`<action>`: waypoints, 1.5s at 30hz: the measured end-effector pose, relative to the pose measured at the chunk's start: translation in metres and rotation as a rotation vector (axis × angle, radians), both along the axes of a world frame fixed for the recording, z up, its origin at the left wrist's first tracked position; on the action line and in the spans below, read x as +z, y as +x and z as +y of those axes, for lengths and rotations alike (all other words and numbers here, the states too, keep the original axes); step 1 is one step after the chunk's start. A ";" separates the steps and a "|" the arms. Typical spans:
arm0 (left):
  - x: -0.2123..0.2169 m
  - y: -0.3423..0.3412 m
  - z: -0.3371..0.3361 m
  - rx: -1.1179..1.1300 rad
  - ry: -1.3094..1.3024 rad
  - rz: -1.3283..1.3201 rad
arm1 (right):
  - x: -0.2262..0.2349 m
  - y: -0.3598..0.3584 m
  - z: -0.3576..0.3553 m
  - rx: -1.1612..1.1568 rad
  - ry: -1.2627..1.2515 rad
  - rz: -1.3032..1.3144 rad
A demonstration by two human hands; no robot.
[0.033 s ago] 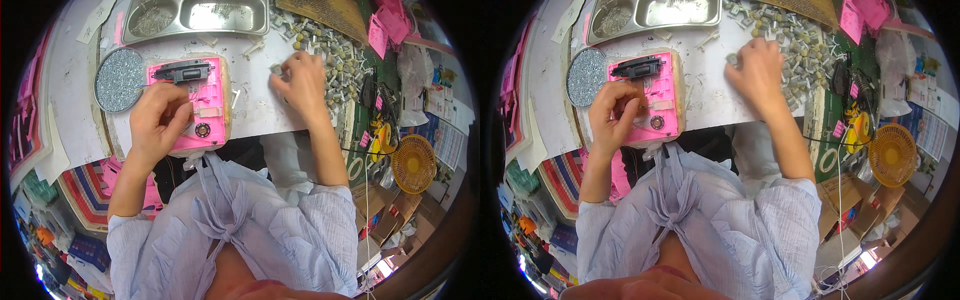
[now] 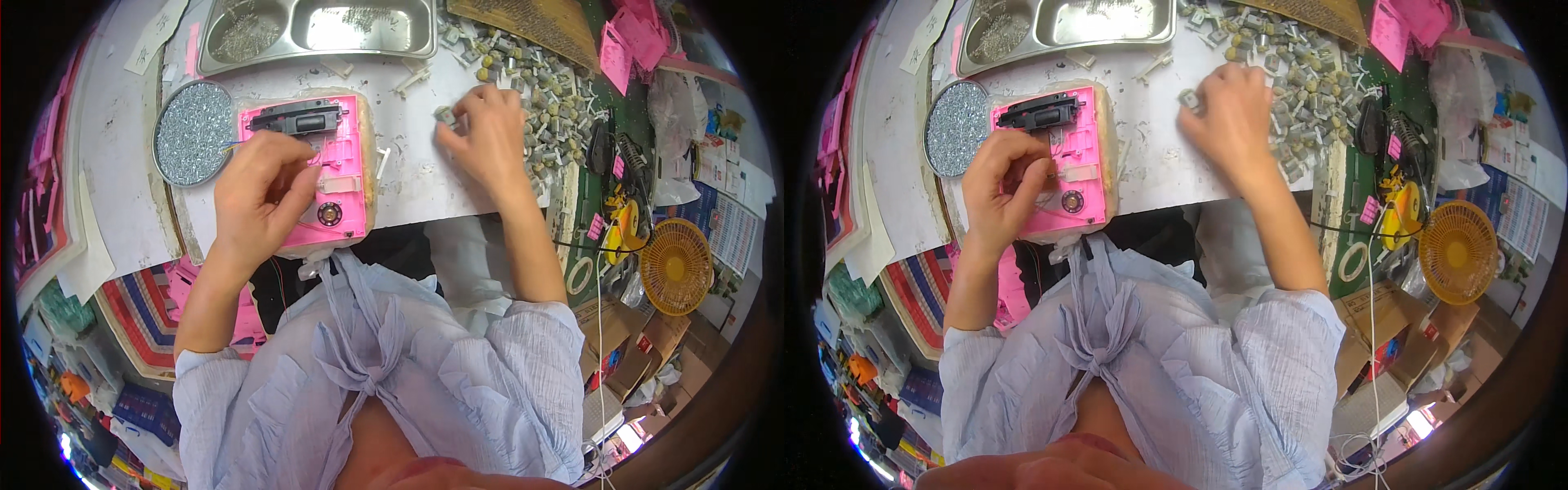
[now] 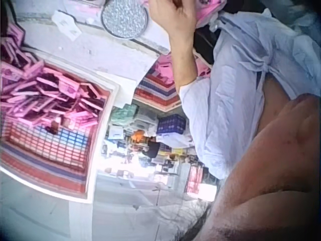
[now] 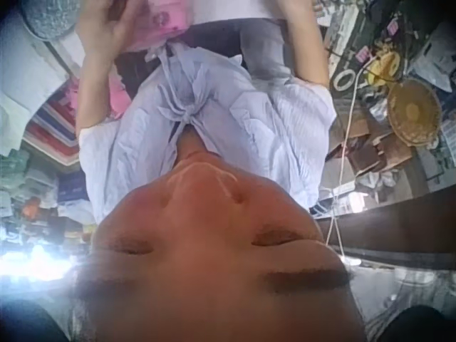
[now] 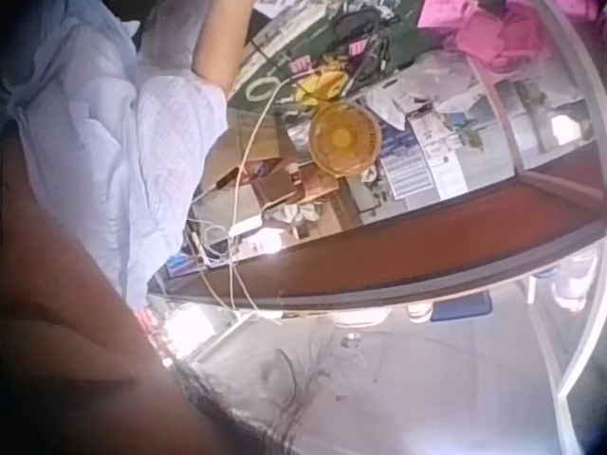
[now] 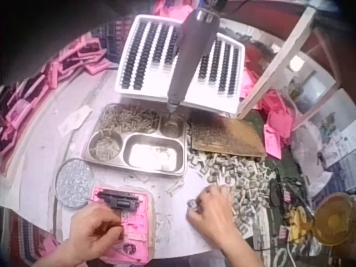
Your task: Soldering wires and assembling electronic components into a pink toy casing.
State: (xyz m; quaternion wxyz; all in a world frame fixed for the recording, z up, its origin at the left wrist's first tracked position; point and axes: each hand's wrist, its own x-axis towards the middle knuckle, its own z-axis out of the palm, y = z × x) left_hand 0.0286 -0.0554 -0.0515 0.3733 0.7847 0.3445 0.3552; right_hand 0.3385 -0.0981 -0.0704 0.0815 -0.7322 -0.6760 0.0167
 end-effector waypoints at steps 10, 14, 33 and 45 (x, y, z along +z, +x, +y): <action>0.043 0.080 0.029 -0.496 -0.586 0.251 | 0.052 -0.031 -0.037 0.321 0.278 0.749; 0.033 0.096 0.023 -0.634 -0.943 0.034 | 0.036 -0.011 -0.061 0.238 0.330 1.064; -0.003 0.313 0.149 -0.114 0.191 0.510 | 0.009 0.031 -0.112 0.013 0.197 2.327; 0.002 0.325 0.152 -0.096 0.217 0.671 | 0.013 0.037 -0.117 0.015 0.141 2.270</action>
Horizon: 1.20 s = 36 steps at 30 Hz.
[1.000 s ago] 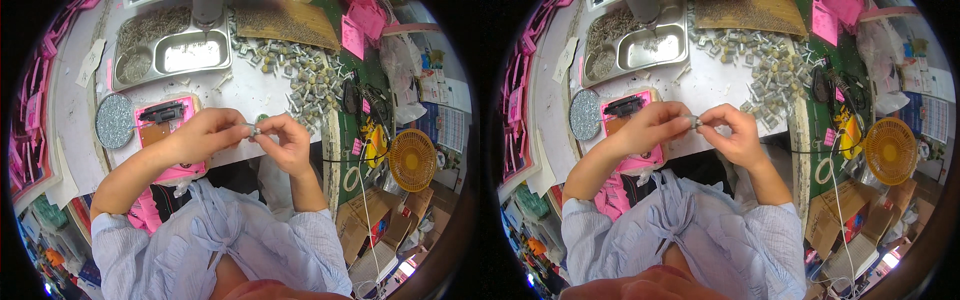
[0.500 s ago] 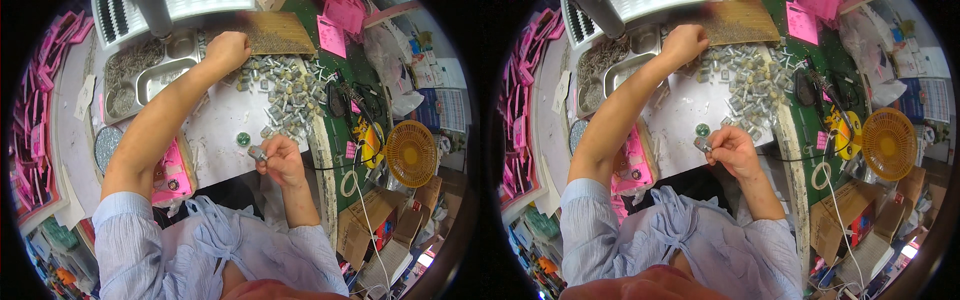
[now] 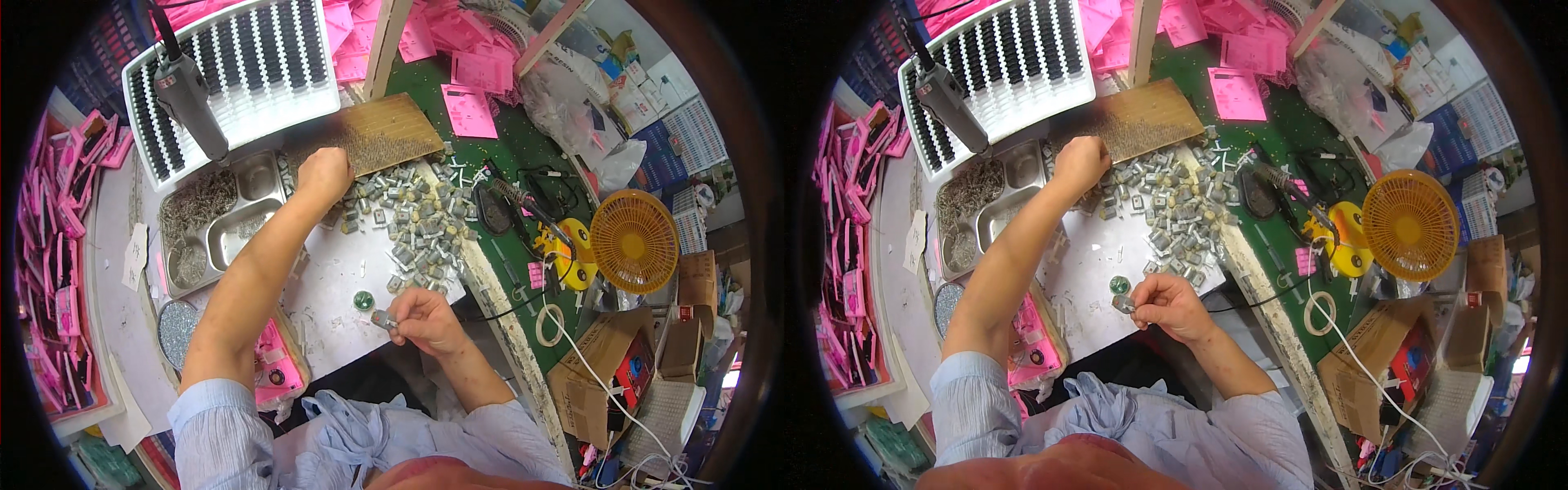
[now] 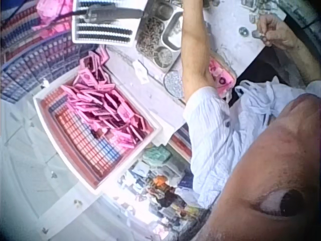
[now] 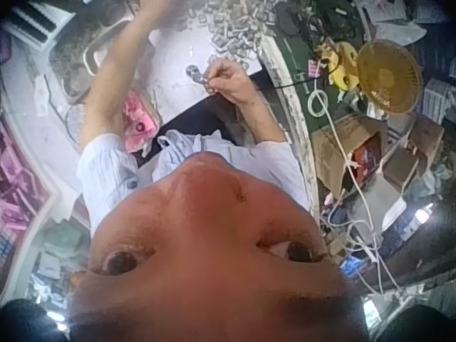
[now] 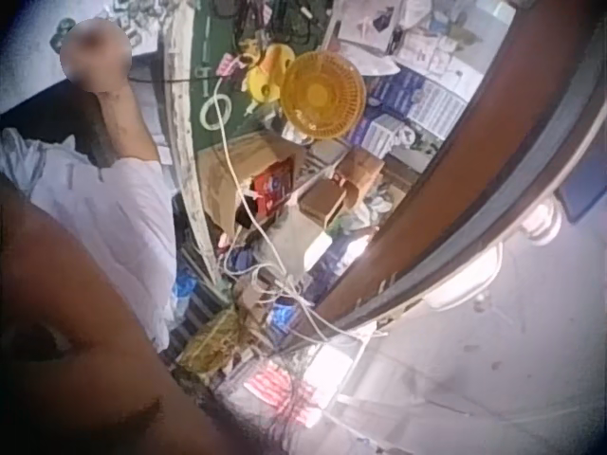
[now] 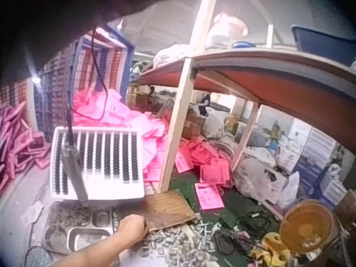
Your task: Soldering wires and assembling electronic components into a pink toy casing.
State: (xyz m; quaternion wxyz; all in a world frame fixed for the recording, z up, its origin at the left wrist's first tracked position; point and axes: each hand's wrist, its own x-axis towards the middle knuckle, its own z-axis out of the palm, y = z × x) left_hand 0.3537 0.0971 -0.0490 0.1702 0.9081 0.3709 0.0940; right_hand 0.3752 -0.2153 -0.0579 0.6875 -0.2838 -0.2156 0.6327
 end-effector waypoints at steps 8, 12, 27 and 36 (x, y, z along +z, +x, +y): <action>-0.013 0.002 0.007 -0.007 0.043 0.024 | 0.004 -0.011 -0.003 0.001 -0.047 -0.029; -0.015 0.004 0.000 -0.015 0.052 -0.024 | 0.006 -0.012 -0.001 -0.018 -0.070 -0.097; -0.003 -0.030 -0.017 0.059 -0.050 -0.762 | -0.004 0.005 -0.006 -0.150 -0.262 -0.767; 0.051 -0.172 -0.088 -0.032 -0.545 -0.760 | 0.001 0.003 0.029 0.048 -0.306 -1.436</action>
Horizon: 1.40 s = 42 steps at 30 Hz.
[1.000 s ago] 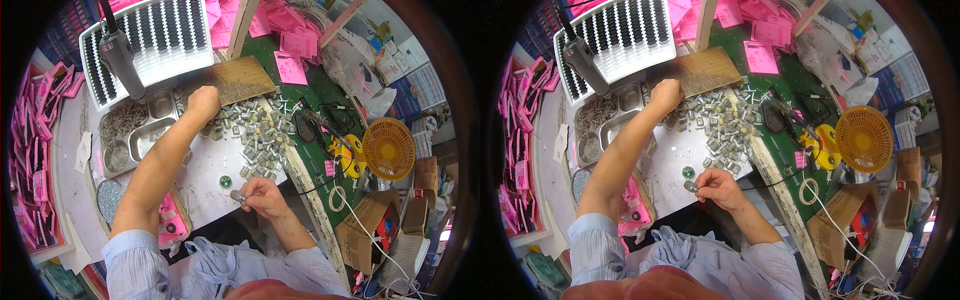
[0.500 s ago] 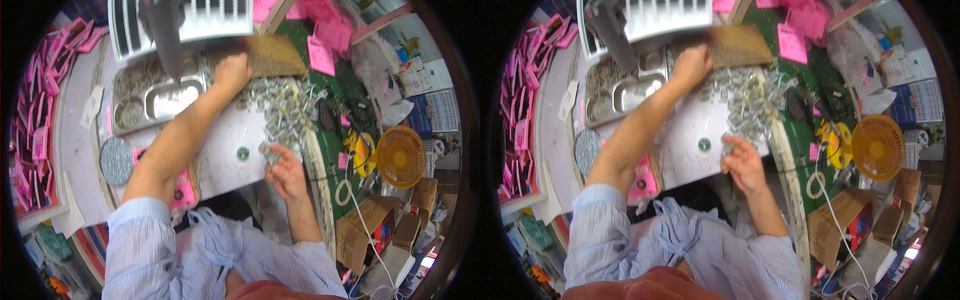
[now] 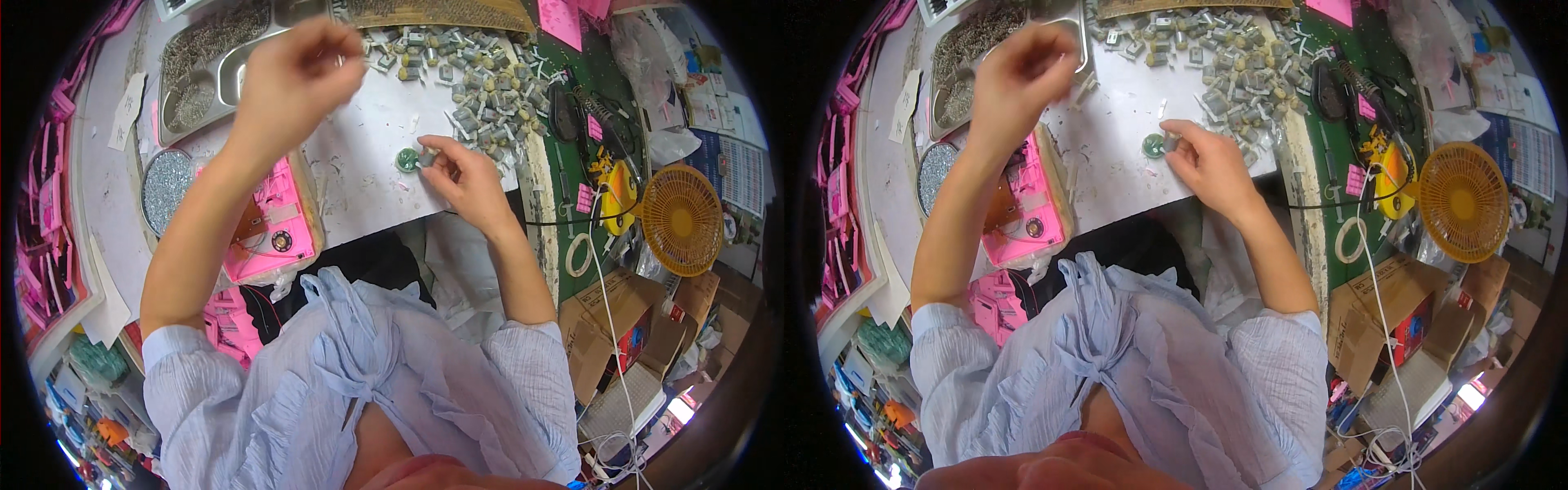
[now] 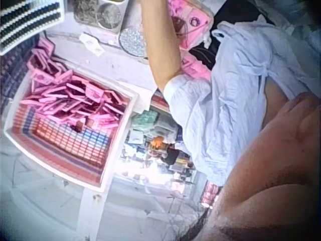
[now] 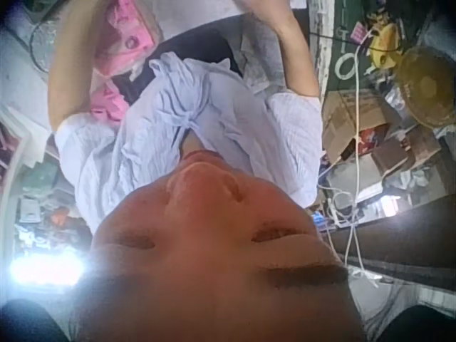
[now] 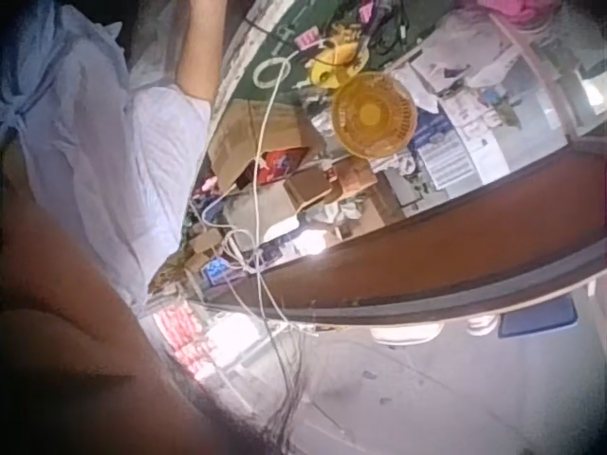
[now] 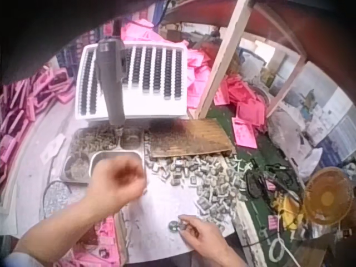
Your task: Soldering wires and assembling electronic components into a pink toy casing.
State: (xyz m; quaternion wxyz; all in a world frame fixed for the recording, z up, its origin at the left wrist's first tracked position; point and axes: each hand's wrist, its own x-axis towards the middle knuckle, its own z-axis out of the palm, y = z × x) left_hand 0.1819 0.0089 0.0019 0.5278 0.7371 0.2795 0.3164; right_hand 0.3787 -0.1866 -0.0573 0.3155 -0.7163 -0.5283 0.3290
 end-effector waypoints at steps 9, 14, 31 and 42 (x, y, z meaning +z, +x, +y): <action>-0.026 -0.123 -0.089 -0.035 -0.300 -0.003 | 0.003 0.007 0.038 0.317 -0.042 -0.349; -0.036 -0.136 -0.118 0.031 -0.290 -0.048 | 0.010 0.010 0.041 0.262 -0.148 -0.110; -0.053 -0.143 -0.138 0.158 -0.385 -0.089 | 0.005 -0.124 0.029 0.226 -0.345 1.242; -0.060 -0.150 -0.136 0.189 -0.030 -0.064 | 0.010 -0.133 0.025 0.420 0.226 0.296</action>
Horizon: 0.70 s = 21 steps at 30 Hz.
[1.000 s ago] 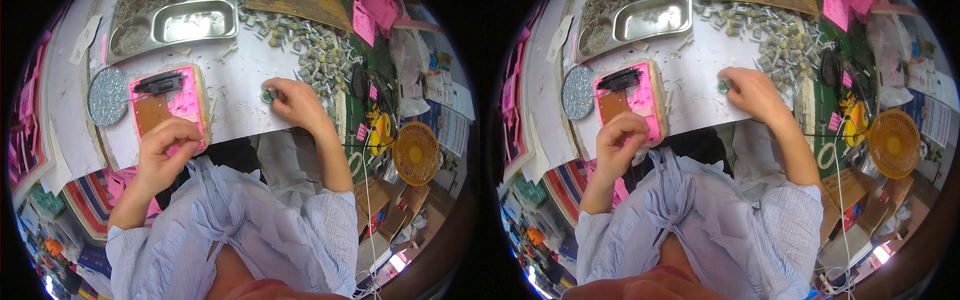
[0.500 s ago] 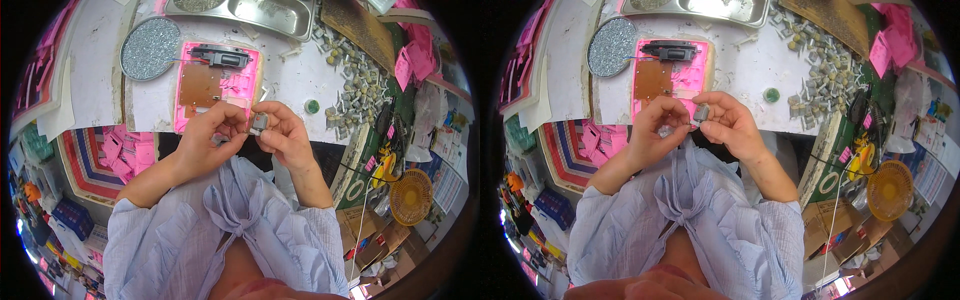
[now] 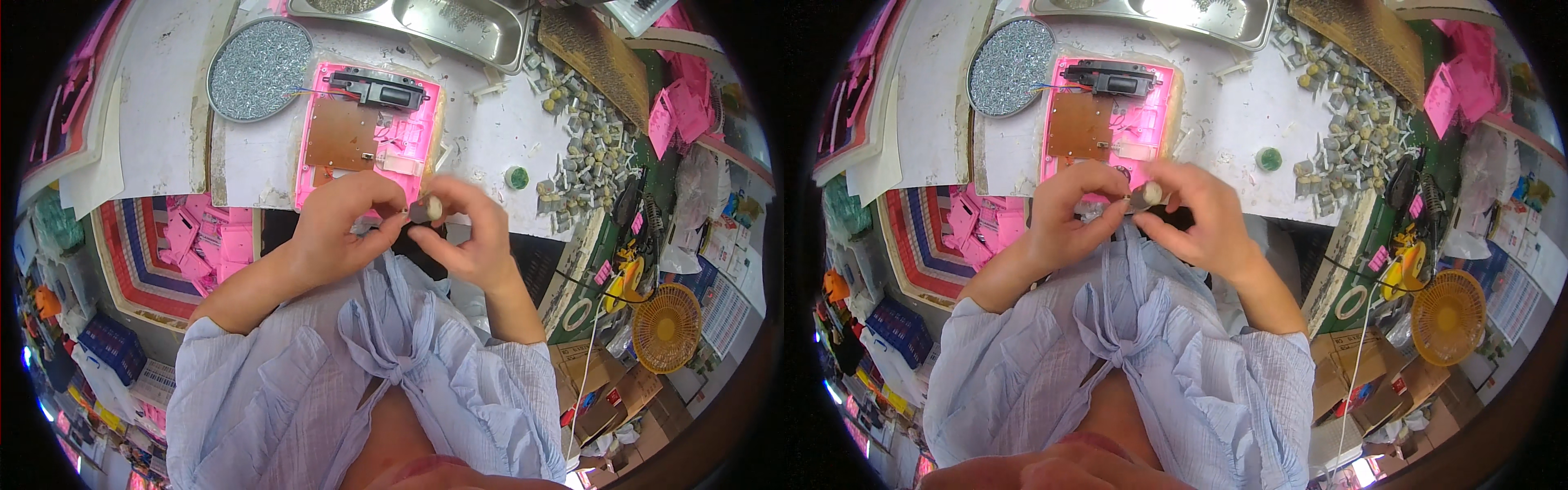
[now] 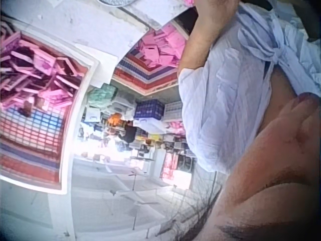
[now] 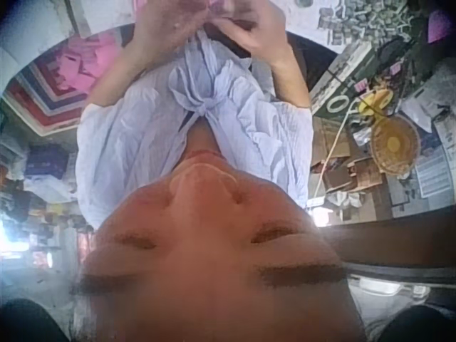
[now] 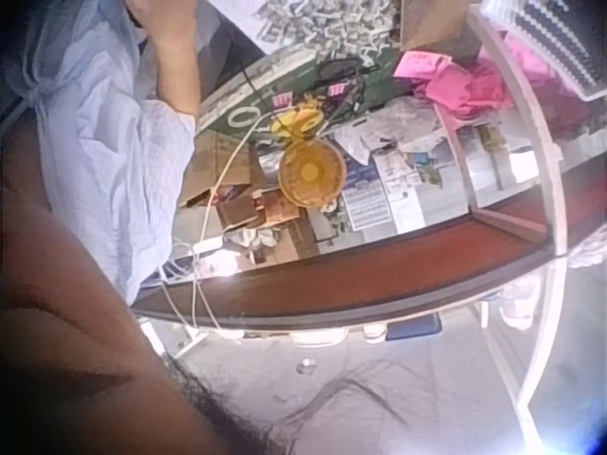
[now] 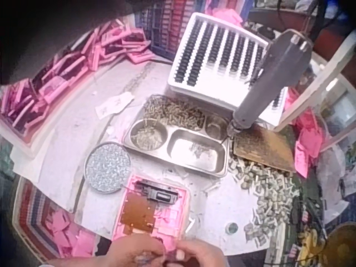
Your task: Soldering wires and assembling electronic components into a pink toy casing.
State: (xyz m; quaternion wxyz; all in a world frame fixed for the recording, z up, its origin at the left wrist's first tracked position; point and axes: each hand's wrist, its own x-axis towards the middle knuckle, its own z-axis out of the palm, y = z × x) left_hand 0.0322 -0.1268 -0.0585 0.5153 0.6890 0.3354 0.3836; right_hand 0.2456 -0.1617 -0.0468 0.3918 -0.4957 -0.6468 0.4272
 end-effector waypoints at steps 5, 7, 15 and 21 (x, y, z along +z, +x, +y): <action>-0.006 0.000 0.007 0.021 0.352 0.035 | 0.016 0.012 0.015 0.157 0.080 -0.206; -0.004 -0.003 0.008 -0.004 0.230 -0.019 | 0.014 0.010 0.017 0.164 0.247 -0.174; 0.000 -0.007 0.007 -0.062 0.071 0.017 | 0.001 0.004 0.015 0.148 0.562 -0.201; -0.005 -0.003 0.004 0.018 0.259 0.109 | -0.005 0.010 0.016 0.159 0.600 -0.261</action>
